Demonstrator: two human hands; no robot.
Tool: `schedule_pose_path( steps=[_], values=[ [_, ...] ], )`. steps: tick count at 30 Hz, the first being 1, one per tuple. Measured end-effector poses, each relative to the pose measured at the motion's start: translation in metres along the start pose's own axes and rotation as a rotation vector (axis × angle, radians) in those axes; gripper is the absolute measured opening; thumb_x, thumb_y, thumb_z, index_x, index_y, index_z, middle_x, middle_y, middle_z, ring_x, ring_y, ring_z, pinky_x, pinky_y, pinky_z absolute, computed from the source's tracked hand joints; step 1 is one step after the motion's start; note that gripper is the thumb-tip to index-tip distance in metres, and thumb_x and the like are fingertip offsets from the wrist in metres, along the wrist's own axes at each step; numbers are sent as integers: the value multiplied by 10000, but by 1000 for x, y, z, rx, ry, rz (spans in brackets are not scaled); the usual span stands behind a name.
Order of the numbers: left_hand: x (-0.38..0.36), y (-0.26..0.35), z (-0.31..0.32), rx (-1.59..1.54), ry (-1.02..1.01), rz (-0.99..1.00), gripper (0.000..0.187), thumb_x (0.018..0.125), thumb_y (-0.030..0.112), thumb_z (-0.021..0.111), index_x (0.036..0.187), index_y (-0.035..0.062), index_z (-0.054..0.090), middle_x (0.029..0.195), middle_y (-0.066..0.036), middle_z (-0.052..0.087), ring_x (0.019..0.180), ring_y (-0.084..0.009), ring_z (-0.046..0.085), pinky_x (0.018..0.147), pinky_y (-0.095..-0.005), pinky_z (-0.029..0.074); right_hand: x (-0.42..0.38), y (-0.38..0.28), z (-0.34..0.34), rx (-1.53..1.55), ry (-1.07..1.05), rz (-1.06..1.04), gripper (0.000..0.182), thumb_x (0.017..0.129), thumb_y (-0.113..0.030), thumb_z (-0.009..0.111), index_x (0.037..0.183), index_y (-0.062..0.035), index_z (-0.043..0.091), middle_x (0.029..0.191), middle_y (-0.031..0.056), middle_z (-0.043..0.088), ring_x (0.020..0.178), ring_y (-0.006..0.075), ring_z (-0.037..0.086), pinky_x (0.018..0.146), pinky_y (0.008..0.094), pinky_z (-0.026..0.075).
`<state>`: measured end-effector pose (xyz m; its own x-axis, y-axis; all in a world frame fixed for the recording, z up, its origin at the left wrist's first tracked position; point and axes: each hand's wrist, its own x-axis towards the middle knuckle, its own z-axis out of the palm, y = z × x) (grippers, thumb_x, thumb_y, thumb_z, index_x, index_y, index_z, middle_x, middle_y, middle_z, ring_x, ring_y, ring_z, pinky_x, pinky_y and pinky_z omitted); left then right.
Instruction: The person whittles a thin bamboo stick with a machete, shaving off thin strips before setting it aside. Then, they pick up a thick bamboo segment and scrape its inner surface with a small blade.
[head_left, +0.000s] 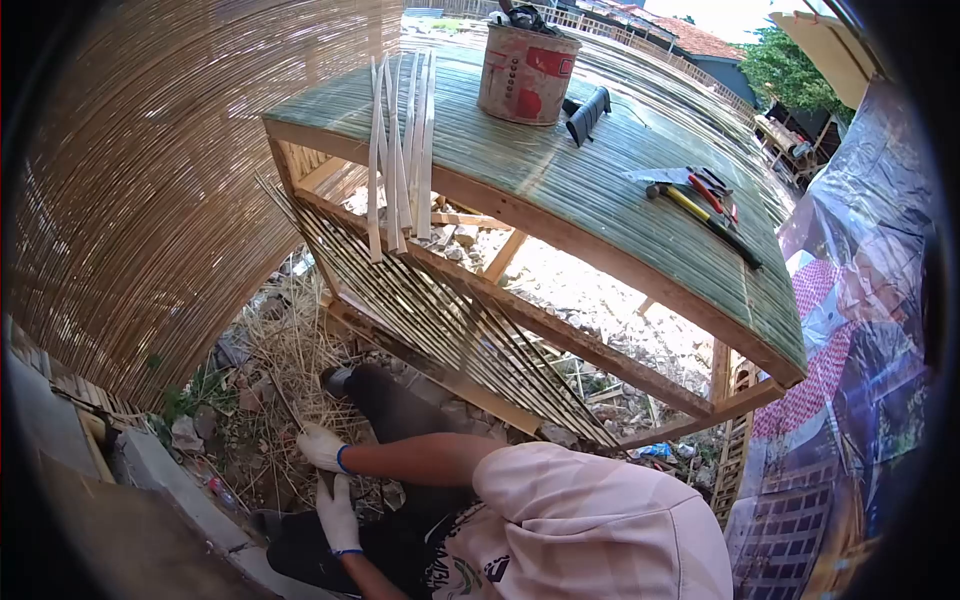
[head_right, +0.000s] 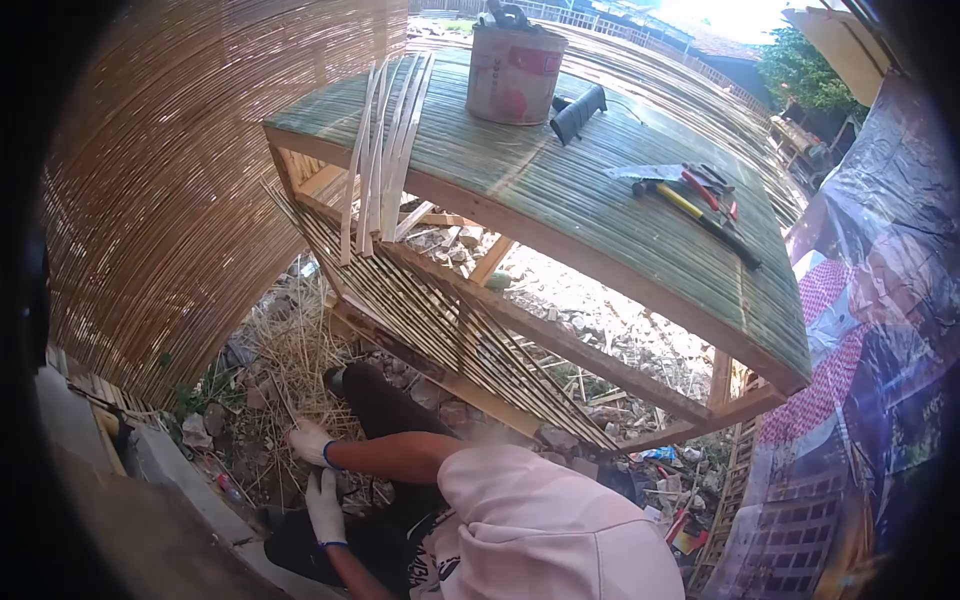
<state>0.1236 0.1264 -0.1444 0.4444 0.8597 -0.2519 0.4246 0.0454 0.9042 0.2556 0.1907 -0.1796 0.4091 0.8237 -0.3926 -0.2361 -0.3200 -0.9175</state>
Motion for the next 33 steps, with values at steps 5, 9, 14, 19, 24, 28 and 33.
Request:
schedule_pose_path(
  steps=[5,9,14,19,24,28,33],
  values=[
    [31,16,-11,-17,88,-93,420,1063,245,602,1337,-73,607,1122,-160,718,964,-244,643,919,-381,503,64,-28,-7,-537,-372,17,427,992,-238,523,1327,-17,669,995,187,739,871,320,686,843,453,539],
    [47,-60,11,-96,215,-215,430,1080,250,582,1355,-81,583,1081,-161,676,949,-247,607,914,-386,500,102,-94,-59,-516,-382,-40,544,1054,-399,558,1418,0,623,1124,168,753,992,238,699,926,392,528],
    [52,-89,39,-261,195,-427,455,1070,250,576,1387,-76,557,1137,-196,686,1006,-280,629,955,-408,490,187,-7,-167,-484,286,26,455,1049,-356,593,1349,-23,671,1032,110,768,878,167,726,795,332,566],
    [51,-126,61,-276,193,-583,555,1043,270,596,1453,-93,513,1268,-253,651,1129,-330,639,1011,-420,482,194,185,-285,-1056,261,568,525,945,-476,609,1253,-68,723,1225,273,730,1205,428,687,1045,510,536],
    [66,-85,64,-30,141,-536,525,971,239,655,1377,-71,534,1034,-113,654,904,-223,629,831,-386,535,175,234,-295,-1337,474,743,341,967,-308,655,1229,-91,672,1218,211,724,1097,384,743,931,506,600],
    [81,-73,72,-111,8,-707,548,975,215,637,1426,-78,526,1092,-153,666,979,-233,644,876,-369,524,191,255,-311,-1456,422,763,205,1021,-172,558,1151,-82,687,1157,203,735,1083,378,754,857,489,628],
    [64,-103,80,-74,127,-590,402,987,203,626,1303,-44,596,991,-110,678,870,-216,663,771,-367,528,170,233,-318,-1402,199,482,260,982,-235,590,1132,-25,619,1076,282,727,1041,487,715,881,585,568]
  ],
)
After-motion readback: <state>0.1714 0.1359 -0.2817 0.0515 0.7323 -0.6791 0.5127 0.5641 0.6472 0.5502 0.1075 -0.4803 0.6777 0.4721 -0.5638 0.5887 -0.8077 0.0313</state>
